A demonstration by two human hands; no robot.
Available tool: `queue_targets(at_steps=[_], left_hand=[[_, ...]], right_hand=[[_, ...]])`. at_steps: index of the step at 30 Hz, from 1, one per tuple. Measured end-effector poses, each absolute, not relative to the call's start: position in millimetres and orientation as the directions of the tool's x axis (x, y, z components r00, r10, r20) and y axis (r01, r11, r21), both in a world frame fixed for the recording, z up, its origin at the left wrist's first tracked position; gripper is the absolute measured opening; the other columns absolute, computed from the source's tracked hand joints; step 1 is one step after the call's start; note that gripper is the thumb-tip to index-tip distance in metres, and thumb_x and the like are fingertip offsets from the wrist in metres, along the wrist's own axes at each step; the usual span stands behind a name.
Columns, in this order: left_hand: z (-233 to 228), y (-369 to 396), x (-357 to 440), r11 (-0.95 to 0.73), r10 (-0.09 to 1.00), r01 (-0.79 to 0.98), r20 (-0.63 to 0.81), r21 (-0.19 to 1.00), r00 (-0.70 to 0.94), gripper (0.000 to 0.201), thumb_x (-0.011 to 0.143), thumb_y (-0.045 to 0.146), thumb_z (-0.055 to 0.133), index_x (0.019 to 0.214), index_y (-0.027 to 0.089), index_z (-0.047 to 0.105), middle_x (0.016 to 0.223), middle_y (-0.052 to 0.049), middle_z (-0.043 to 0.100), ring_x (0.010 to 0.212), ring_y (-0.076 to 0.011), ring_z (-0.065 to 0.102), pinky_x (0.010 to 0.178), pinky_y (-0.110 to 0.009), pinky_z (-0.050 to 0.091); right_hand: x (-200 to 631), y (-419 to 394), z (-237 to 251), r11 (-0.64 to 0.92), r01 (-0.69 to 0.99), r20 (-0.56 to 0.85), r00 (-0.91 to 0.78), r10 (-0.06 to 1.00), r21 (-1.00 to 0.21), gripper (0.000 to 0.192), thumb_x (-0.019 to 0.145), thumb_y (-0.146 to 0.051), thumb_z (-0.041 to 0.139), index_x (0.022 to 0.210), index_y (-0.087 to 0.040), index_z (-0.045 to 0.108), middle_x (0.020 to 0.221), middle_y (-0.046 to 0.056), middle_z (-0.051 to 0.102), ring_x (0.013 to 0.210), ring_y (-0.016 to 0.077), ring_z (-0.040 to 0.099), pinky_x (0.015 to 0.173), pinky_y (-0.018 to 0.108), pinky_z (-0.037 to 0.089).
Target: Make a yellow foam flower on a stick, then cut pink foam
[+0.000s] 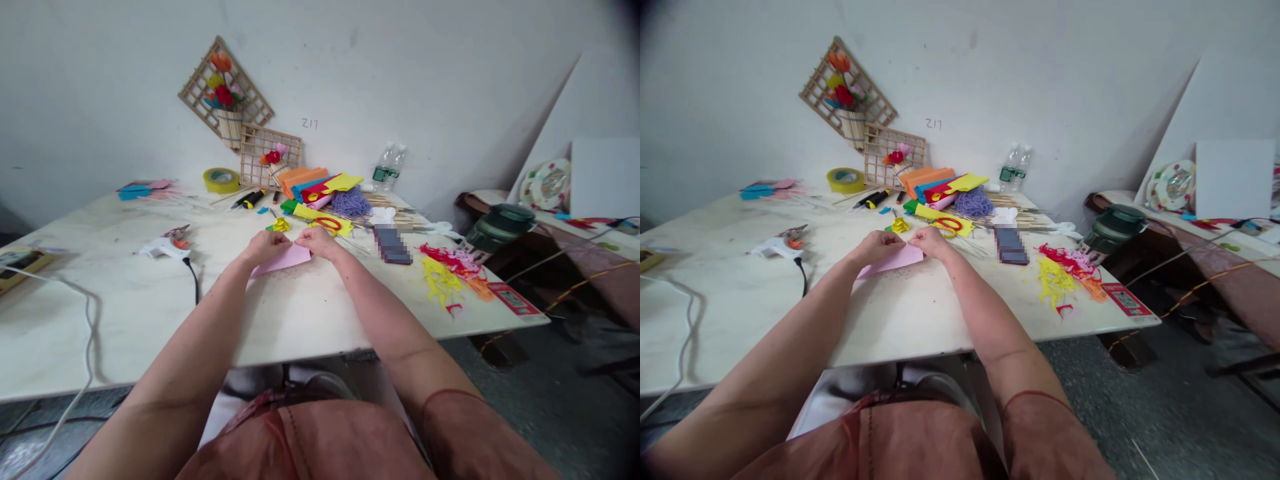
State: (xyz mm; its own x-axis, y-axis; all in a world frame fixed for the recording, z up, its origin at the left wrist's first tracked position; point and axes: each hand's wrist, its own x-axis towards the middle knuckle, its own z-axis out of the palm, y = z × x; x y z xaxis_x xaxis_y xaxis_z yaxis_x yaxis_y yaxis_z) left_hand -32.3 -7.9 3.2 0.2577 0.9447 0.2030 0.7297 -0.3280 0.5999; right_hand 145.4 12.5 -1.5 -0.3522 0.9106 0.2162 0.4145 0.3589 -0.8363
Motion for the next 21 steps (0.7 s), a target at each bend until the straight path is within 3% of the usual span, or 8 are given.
queue_targets(at_steps=[7, 12, 21], left_hand=[[2.0, -5.9, -33.9, -0.327, 0.945, 0.748, 0.212, 0.578, 0.249, 0.032, 0.069, 0.044, 0.050, 0.073, 0.017, 0.067, 0.071, -0.002, 0.064, 0.063, -0.0146, 0.052, 0.051, -0.022, 0.035], [0.0, -4.1, -34.9, -0.313, 0.950, 0.750, 0.201, 0.582, 0.241, 0.032, 0.068, 0.044, 0.050, 0.075, 0.018, 0.067, 0.073, -0.002, 0.065, 0.065, -0.0154, 0.054, 0.053, -0.023, 0.037], [5.6, -9.0, -30.2, -0.298, 0.955, 0.780, 0.176, 0.550, 0.240, 0.031, 0.068, 0.045, 0.052, 0.075, 0.019, 0.067, 0.074, -0.002, 0.066, 0.066, -0.0159, 0.054, 0.053, -0.023, 0.035]], right_hand=[[148.8, 13.1, 0.9, 0.085, 0.294, -0.019, -0.336, 0.942, -0.952, 0.016, 0.081, -0.021, 0.047, 0.076, -0.011, 0.059, 0.053, -0.001, 0.057, 0.046, 0.0102, 0.054, 0.045, 0.020, 0.043], [150.2, 10.1, 3.7, 0.160, 0.369, 0.032, -0.330, 0.943, -0.916, 0.007, 0.074, -0.016, 0.057, 0.069, -0.011, 0.059, 0.054, -0.001, 0.057, 0.047, 0.0086, 0.054, 0.046, 0.019, 0.045], [144.0, 13.0, -3.8, 0.212, 0.442, 0.089, -0.283, 0.955, -0.872, 0.010, 0.069, -0.016, 0.060, 0.061, -0.013, 0.056, 0.053, -0.002, 0.054, 0.047, 0.0088, 0.053, 0.047, 0.019, 0.043]])
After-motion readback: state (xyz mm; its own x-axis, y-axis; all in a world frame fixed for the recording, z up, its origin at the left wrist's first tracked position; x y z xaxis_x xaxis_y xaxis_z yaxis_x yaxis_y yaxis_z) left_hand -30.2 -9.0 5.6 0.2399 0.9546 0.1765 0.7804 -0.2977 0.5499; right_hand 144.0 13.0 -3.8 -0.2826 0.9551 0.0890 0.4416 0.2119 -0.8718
